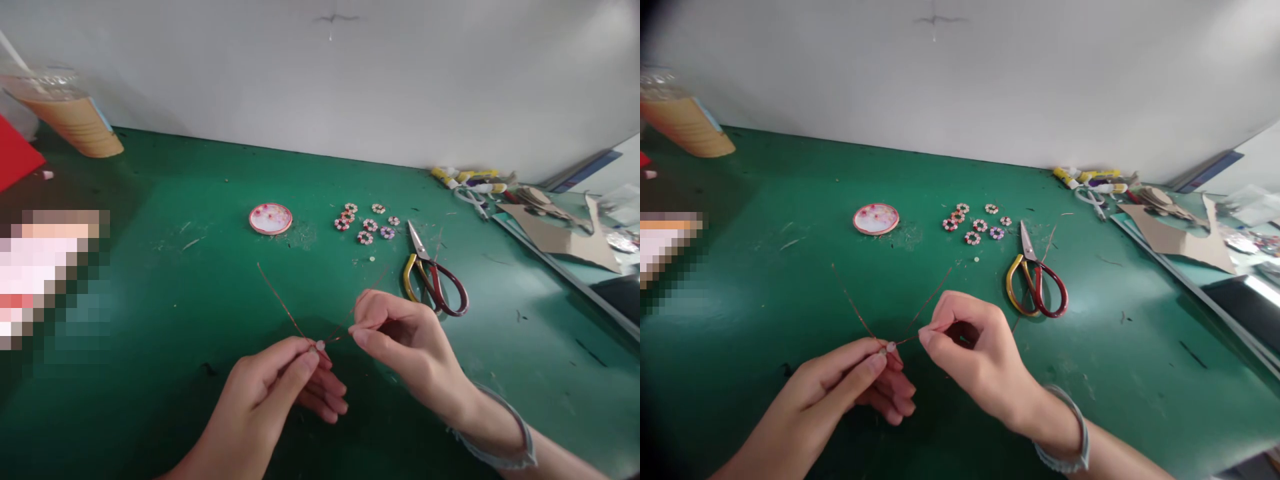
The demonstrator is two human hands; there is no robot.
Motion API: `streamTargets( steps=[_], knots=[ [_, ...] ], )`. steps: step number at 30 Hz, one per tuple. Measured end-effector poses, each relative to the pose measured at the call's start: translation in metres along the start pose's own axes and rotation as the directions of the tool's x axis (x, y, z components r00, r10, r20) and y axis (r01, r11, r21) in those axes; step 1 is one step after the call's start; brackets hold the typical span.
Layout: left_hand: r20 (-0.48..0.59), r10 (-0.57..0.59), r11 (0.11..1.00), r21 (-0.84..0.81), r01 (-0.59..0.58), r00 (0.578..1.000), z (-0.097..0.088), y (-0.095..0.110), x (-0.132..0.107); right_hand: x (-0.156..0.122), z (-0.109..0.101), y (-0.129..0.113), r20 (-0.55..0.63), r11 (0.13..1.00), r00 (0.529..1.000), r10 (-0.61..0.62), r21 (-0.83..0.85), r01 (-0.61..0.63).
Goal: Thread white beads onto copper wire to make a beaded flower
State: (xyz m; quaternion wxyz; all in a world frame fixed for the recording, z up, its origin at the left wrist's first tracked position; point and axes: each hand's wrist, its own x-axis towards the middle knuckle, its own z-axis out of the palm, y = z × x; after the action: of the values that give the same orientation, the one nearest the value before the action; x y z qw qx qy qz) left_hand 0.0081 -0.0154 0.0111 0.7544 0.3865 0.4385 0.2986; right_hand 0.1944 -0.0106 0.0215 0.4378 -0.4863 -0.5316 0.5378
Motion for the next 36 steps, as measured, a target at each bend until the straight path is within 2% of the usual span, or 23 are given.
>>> streamTargets(
  steps=[3,6,9,12,16,22,26,31,36],
  knots=[
    [-0.006,0.029,0.999,0.042,-0.029,1.000,0.000,-0.001,-0.001,0.000,0.001,-0.001,0.013,0.999,1.000,-0.026,-0.042,0.026],
    [0.017,0.017,0.997,0.077,-0.018,1.000,0.002,-0.003,-0.002,0.001,-0.003,-0.004,0.113,0.986,0.993,0.030,-0.165,-0.011],
    [0.045,-0.004,0.995,0.097,-0.001,0.999,0.003,-0.005,0.000,0.003,-0.001,-0.005,0.169,0.974,0.986,0.009,-0.225,0.030],
    [0.069,-0.003,0.993,0.121,-0.006,0.998,0.004,-0.006,0.000,0.003,0.004,-0.003,0.205,0.982,0.979,0.025,-0.187,0.014],
    [0.085,-0.003,0.990,0.138,-0.009,0.996,0.001,-0.007,-0.002,0.005,0.005,-0.002,0.207,0.989,0.971,0.116,-0.119,-0.093],
    [0.076,0.062,0.998,-0.036,-0.059,0.995,-0.003,-0.008,-0.002,0.007,0.000,-0.004,0.249,0.973,0.941,0.228,-0.024,-0.229],
    [0.050,0.055,0.998,0.032,-0.057,0.997,0.001,-0.006,0.000,0.003,0.006,-0.003,0.288,0.970,0.932,0.220,0.039,-0.241],
    [0.008,0.026,0.998,0.058,-0.026,1.000,0.003,-0.006,0.000,-0.004,0.014,0.002,0.214,0.986,0.963,0.162,-0.002,-0.165],
    [0.002,0.011,0.995,0.103,-0.011,1.000,0.002,-0.002,-0.003,-0.004,0.015,0.004,0.142,0.983,0.973,0.184,-0.001,-0.185]
  ],
)
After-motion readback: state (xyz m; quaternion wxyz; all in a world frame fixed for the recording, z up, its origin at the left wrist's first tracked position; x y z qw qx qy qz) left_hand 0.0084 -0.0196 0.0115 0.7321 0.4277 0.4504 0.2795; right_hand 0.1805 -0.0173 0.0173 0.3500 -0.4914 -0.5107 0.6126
